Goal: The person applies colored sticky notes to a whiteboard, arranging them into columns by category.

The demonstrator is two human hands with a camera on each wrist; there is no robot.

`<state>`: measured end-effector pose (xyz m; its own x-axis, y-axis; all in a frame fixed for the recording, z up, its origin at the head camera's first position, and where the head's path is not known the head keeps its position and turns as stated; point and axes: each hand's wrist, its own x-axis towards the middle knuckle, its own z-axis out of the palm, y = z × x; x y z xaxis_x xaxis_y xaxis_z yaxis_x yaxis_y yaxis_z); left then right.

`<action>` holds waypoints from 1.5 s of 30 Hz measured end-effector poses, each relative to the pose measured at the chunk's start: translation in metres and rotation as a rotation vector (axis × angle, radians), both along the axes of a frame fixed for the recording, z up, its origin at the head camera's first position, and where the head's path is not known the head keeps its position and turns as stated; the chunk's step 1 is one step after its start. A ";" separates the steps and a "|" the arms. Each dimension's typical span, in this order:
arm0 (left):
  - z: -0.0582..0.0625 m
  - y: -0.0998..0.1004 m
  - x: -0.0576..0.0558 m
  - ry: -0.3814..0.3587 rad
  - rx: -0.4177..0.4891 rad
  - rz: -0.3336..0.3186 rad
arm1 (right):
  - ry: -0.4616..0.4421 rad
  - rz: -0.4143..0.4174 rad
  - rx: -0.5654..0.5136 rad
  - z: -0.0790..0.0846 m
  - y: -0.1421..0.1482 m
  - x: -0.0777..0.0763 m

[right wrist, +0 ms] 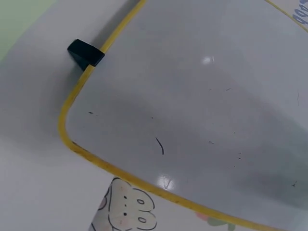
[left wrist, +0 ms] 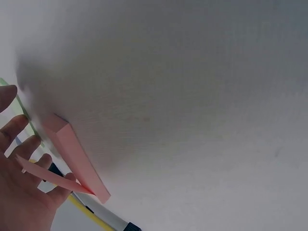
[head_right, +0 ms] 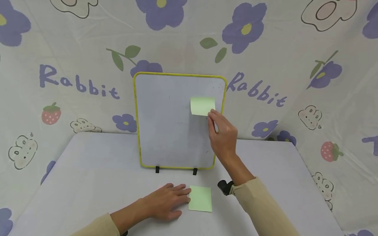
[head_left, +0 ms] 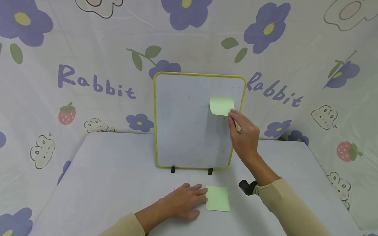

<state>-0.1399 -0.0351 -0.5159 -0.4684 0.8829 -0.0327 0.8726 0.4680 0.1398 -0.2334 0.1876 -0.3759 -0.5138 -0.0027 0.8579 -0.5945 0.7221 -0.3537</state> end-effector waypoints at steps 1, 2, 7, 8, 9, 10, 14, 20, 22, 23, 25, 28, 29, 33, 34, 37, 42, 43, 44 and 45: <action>0.000 0.000 -0.001 -0.003 -0.003 0.000 | -0.002 -0.002 0.003 0.000 0.000 -0.001; 0.001 0.000 -0.001 -0.004 -0.006 -0.001 | -0.003 -0.003 0.001 -0.001 0.000 -0.001; 0.007 0.000 -0.002 0.004 -0.018 -0.002 | -0.023 -0.014 0.004 -0.001 0.000 -0.003; 0.008 0.000 -0.002 0.024 -0.015 -0.010 | -0.023 -0.014 0.002 -0.001 0.000 -0.003; 0.010 0.000 -0.003 0.040 -0.010 -0.017 | -0.023 -0.014 0.006 -0.002 0.001 -0.003; 0.012 0.000 -0.005 0.053 0.004 -0.025 | -0.021 -0.012 0.003 -0.002 0.001 -0.004; 0.034 0.000 -0.019 0.103 0.121 -0.035 | -0.021 -0.013 0.025 -0.002 0.001 -0.005; 0.090 -0.001 -0.053 0.182 0.461 0.052 | -0.054 -0.022 0.069 -0.002 0.003 -0.005; 0.107 0.000 -0.065 0.261 0.557 0.098 | -0.064 -0.029 0.073 -0.002 0.003 -0.005; 0.114 0.002 -0.070 0.306 0.593 0.122 | -0.069 -0.033 0.077 -0.002 0.003 -0.005; 0.127 0.005 -0.081 0.396 0.647 0.163 | -0.078 -0.038 0.080 -0.002 0.004 -0.005; 0.142 0.012 -0.093 0.517 0.665 0.208 | -0.085 -0.036 0.084 -0.002 0.004 -0.005; 0.146 0.014 -0.097 0.549 0.654 0.223 | -0.086 -0.035 0.086 -0.002 0.004 -0.005; 0.157 0.019 -0.107 0.627 0.539 0.295 | -0.087 -0.028 0.096 -0.001 0.003 -0.006; 0.159 0.020 -0.110 0.641 0.496 0.312 | -0.088 -0.028 0.100 -0.001 0.003 -0.006; 0.160 0.021 -0.116 0.668 0.363 0.352 | -0.088 -0.032 0.106 0.000 0.003 -0.006; 0.160 0.023 -0.121 0.674 0.251 0.390 | -0.097 -0.038 0.122 0.001 0.003 -0.007; 0.159 0.023 -0.122 0.674 0.240 0.397 | -0.099 -0.039 0.125 0.001 0.003 -0.008; 0.159 0.024 -0.123 0.679 0.234 0.403 | -0.099 -0.038 0.123 0.001 0.003 -0.008; 0.159 0.024 -0.123 0.686 0.226 0.410 | -0.100 -0.035 0.121 0.001 0.003 -0.008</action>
